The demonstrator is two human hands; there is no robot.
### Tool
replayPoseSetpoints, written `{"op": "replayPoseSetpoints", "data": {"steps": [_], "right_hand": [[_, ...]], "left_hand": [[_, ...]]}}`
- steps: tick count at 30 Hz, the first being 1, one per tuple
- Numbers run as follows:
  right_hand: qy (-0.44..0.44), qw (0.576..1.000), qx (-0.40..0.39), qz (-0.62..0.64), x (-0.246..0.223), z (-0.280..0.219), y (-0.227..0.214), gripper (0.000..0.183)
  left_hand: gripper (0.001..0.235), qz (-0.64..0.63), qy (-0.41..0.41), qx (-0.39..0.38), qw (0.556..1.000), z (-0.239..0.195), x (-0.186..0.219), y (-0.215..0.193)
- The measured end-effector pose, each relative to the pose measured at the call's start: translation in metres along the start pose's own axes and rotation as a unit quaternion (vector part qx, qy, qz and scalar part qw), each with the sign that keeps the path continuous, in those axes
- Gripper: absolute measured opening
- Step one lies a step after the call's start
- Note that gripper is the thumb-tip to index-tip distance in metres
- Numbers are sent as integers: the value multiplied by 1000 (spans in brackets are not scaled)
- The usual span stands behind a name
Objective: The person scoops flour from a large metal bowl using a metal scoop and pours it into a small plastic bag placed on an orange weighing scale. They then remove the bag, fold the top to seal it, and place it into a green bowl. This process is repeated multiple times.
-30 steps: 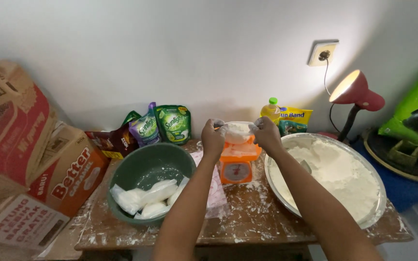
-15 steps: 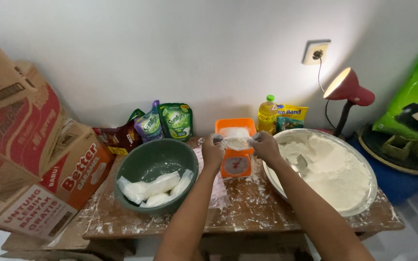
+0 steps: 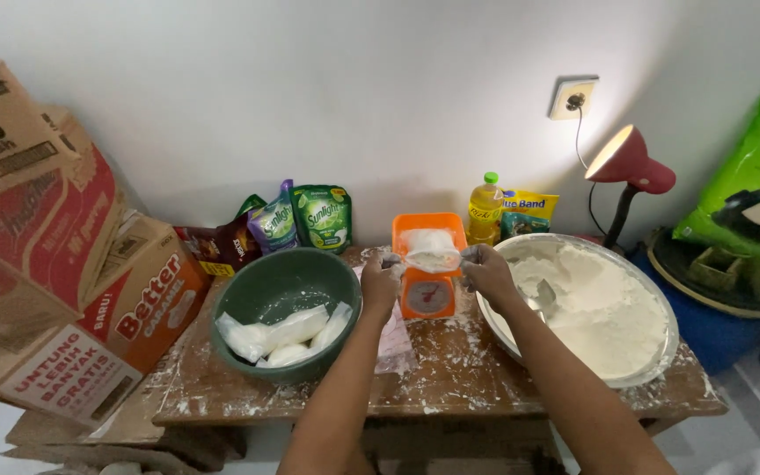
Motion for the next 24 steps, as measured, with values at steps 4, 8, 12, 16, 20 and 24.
{"op": "replayPoseSetpoints", "data": {"steps": [4, 8, 12, 16, 20, 24], "right_hand": [[-4, 1000, 13, -8, 4, -5, -4, 33], [4, 999, 38, -5, 16, -11, -11, 31], [14, 997, 67, -40, 48, -10, -21, 32], [8, 976, 70, -207, 88, -10, -26, 28], [-12, 961, 50, -273, 107, -14, -24, 23], [-55, 952, 1, -302, 87, -34, -16, 23]], "left_hand": [[19, 7, -7, -10, 1000, 2, -8, 4], [19, -10, -1, -6, 1000, 8, -29, 3], [17, 4, 24, 12, 1000, 8, -42, -15], [17, 44, 33, -7, 998, 23, -86, -32], [20, 61, 59, -47, 995, 20, -96, -43], [21, 55, 83, -94, 991, 28, -109, -47]]}}
Point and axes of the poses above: each hand's wrist, its own z-axis towards the middle knuckle, its own y-axis out of the palm, x = y × z, the point moved 6 cm from there along z, towards the middle knuckle, and after that the axes turned 2 degrees about y, right-handed, at the moved point
